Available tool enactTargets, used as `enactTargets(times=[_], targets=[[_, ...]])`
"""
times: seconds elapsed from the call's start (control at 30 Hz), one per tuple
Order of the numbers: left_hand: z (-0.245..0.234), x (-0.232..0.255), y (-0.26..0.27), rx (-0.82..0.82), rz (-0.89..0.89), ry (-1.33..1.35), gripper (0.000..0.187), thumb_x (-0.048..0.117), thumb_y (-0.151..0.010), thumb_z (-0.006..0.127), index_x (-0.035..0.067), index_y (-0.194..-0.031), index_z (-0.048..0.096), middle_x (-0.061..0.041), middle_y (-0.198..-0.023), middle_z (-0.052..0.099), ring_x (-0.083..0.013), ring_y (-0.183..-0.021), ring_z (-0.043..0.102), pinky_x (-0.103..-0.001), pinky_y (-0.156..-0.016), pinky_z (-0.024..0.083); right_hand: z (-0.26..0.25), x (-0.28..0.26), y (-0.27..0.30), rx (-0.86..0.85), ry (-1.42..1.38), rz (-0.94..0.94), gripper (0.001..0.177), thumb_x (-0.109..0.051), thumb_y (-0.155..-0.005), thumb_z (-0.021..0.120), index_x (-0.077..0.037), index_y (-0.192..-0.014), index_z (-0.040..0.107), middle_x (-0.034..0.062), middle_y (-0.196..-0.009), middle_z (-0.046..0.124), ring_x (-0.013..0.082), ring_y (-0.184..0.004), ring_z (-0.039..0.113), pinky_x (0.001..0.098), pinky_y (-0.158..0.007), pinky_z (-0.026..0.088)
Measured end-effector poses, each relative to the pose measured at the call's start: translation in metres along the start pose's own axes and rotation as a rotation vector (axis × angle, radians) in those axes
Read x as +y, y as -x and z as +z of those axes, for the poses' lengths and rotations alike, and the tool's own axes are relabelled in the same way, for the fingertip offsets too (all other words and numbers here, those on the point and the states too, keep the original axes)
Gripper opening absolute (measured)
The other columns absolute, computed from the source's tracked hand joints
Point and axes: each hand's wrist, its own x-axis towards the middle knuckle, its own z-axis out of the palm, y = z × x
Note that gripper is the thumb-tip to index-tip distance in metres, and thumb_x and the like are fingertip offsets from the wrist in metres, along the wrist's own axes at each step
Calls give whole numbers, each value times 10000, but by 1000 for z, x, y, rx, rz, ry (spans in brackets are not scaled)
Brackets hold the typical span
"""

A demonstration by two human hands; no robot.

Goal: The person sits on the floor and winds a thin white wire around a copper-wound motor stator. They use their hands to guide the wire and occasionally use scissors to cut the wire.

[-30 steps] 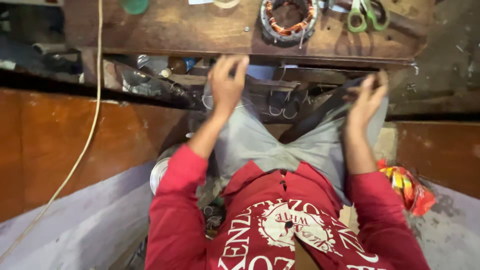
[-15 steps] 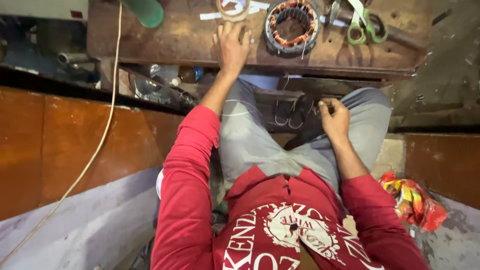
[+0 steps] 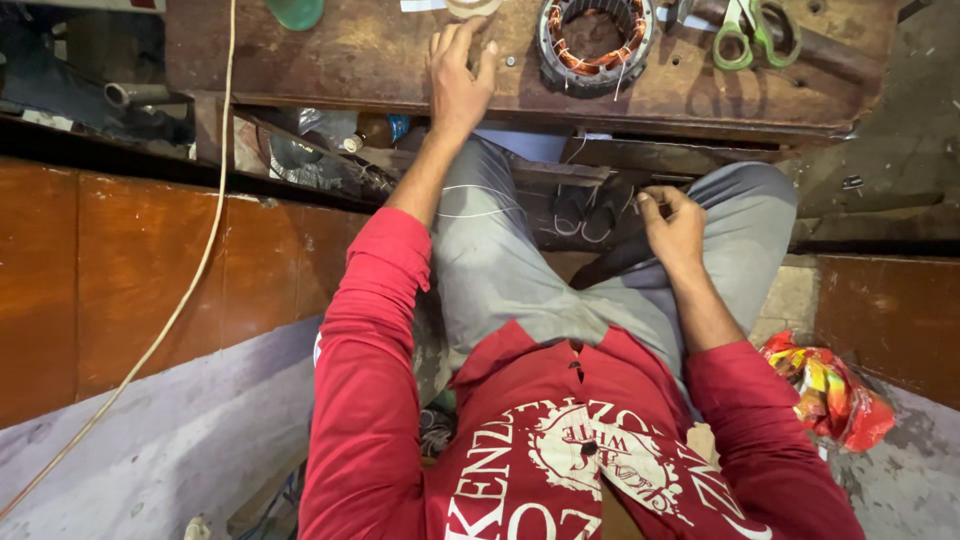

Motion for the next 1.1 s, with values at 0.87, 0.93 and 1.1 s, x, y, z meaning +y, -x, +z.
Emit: enactTargets(times=[0.87, 0.93, 1.1], targets=[[-19, 36, 83, -428, 168, 52, 238, 271, -934, 755, 40, -983, 726, -132, -995, 701, -328, -990, 630, -463, -880, 476, 2, 8, 0, -69, 21, -47, 162, -151, -993, 723, -7, -1054, 766, 109, -830, 742, 139, -727, 682, 296, -686, 533], [-17, 37, 103, -773, 201, -120, 344, 353, -802, 805, 32, -912, 756, -192, -943, 684, -396, -956, 601, -509, -789, 437, 4, 7, 1, -114, -12, 24, 163, -160, -1000, 708, -14, -1047, 762, 100, -791, 735, 127, -695, 675, 294, -659, 529], [-9, 33, 131, -883, 189, -480, 306, 318, -724, 827, 36, -831, 777, -157, -924, 701, -337, -996, 628, -494, -884, 442, 5, 3, -3, -123, -21, -9, 159, -148, -987, 714, -3, -1040, 752, 89, -770, 724, 116, -684, 681, 285, -650, 533]])
